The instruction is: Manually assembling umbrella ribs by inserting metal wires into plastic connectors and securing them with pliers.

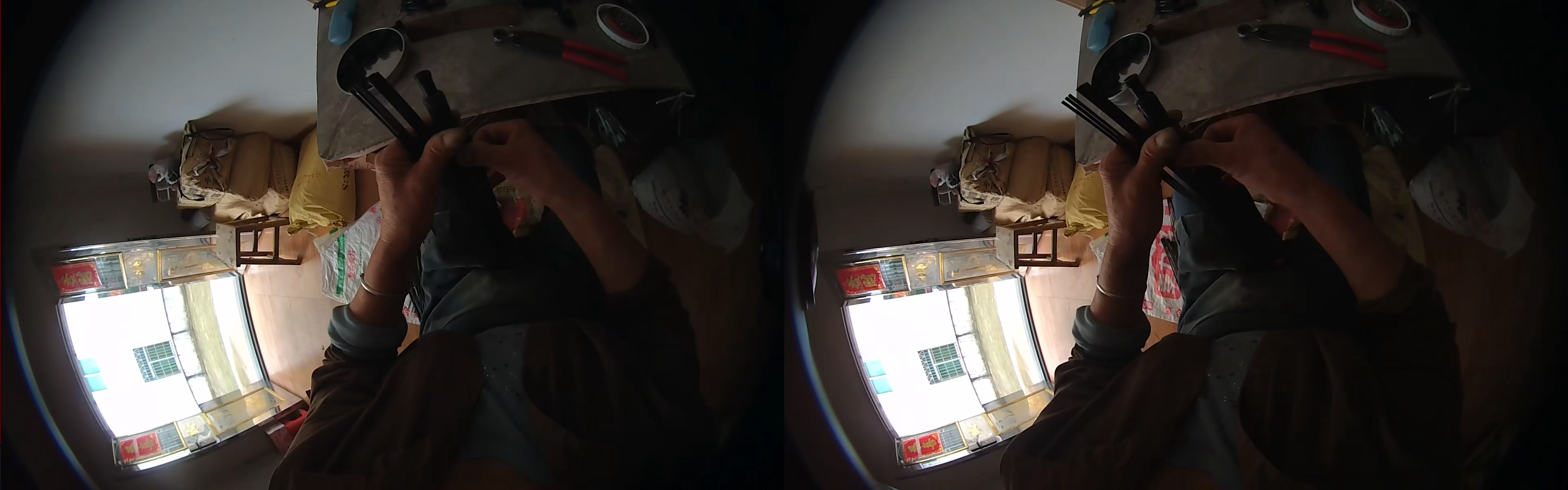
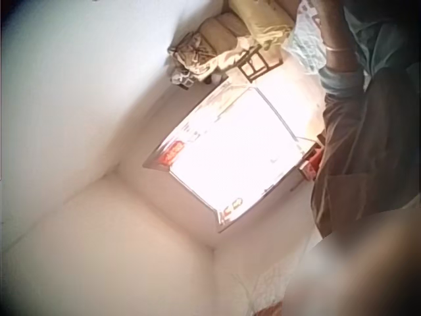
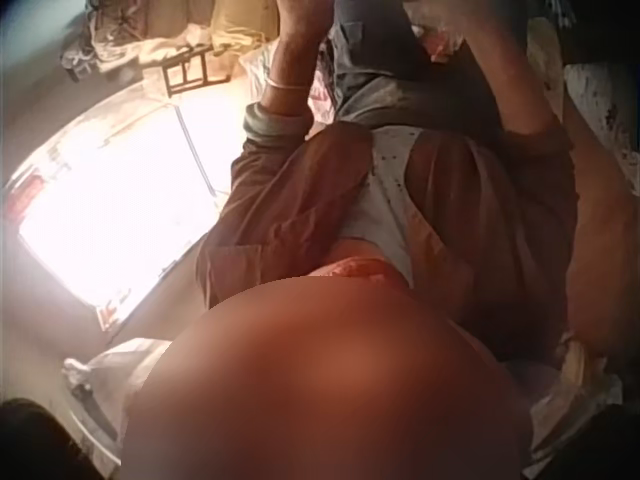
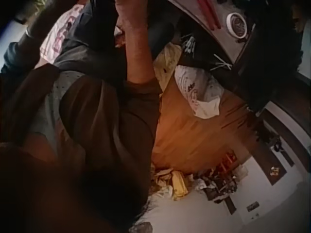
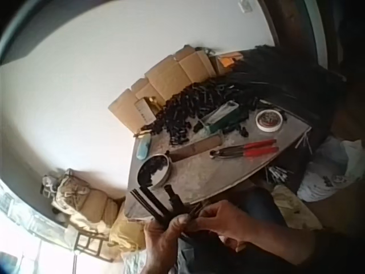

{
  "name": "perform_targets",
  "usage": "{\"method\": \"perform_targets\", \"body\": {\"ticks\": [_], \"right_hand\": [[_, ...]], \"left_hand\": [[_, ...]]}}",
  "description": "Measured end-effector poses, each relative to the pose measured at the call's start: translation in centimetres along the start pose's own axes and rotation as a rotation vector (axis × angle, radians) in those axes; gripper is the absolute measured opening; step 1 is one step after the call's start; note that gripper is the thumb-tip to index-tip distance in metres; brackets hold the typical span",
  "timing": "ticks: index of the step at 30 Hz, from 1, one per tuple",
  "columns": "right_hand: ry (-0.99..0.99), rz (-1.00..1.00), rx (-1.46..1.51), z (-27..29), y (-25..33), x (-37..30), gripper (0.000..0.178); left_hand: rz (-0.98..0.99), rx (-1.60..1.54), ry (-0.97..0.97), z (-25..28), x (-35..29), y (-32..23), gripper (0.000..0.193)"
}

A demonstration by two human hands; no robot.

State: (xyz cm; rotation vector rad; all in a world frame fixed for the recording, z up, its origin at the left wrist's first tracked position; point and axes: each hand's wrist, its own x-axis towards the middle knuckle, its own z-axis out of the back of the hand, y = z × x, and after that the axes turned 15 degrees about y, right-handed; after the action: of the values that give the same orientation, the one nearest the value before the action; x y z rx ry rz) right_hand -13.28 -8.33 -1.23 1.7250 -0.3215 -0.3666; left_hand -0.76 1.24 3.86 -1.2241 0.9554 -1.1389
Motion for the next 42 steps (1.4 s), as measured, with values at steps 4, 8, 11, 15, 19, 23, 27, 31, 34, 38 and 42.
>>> {"method": "perform_targets", "body": {"ticks": [4, 8, 11, 15, 19, 23, 27, 31, 34, 38, 42], "right_hand": [[0.006, 0.01, 0.037, 0.7, -0.1, -0.5, 0.034], [-0.015, -0.016, 0.014, 0.4, 0.5, -1.2, 0.033], [-0.086, 0.035, -0.176, 0.3, 1.4, -1.7, 0.034], [-0.034, -0.04, -0.107, 0.6, 1.9, -1.9, 0.036], [-0.005, 0.044, -0.01, 1.1, 0.3, -1.3, 0.035], [0.038, -0.01, -0.048, 1.5, 0.6, -2.1, 0.036], [-0.034, -0.038, -0.088, 0.7, 1.0, -2.5, 0.037], [-0.029, 0.053, -0.06, 0.8, 1.1, -3.1, 0.038], [-0.007, 0.008, -0.117, 1.4, 1.3, -3.2, 0.035], [0.031, -0.109, -0.079, 1.9, 0.5, -2.5, 0.025], [0.12, 0.013, 0.096, 1.6, 0.4, -2.5, 0.037]], "left_hand": [[-0.02, -0.194, 0.058, -0.4, 0.1, 0.3, 0.021], [0.023, -0.255, 0.104, -0.4, 0.2, 0.4, 0.023], [-0.025, -0.419, 0.116, -0.5, 0.7, 0.4, 0.024], [-0.042, -0.324, 0.126, -0.5, 0.6, 0.6, 0.024], [-0.011, -0.388, 0.143, -0.8, 0.4, 0.6, 0.023], [0.011, -0.394, 0.195, -1.0, 0.0, 0.4, 0.025], [0.053, -0.366, 0.192, -0.9, 0.3, 0.0, 0.03], [0.023, -0.319, 0.23, -0.8, 0.3, 0.3, 0.034], [0.005, -0.318, 0.277, -0.6, 0.2, 0.2, 0.035], [-0.008, -0.297, 0.338, 0.0, 0.4, 0.6, 0.036], [-0.009, -0.317, 0.352, -0.4, -0.2, 0.3, 0.036]]}}
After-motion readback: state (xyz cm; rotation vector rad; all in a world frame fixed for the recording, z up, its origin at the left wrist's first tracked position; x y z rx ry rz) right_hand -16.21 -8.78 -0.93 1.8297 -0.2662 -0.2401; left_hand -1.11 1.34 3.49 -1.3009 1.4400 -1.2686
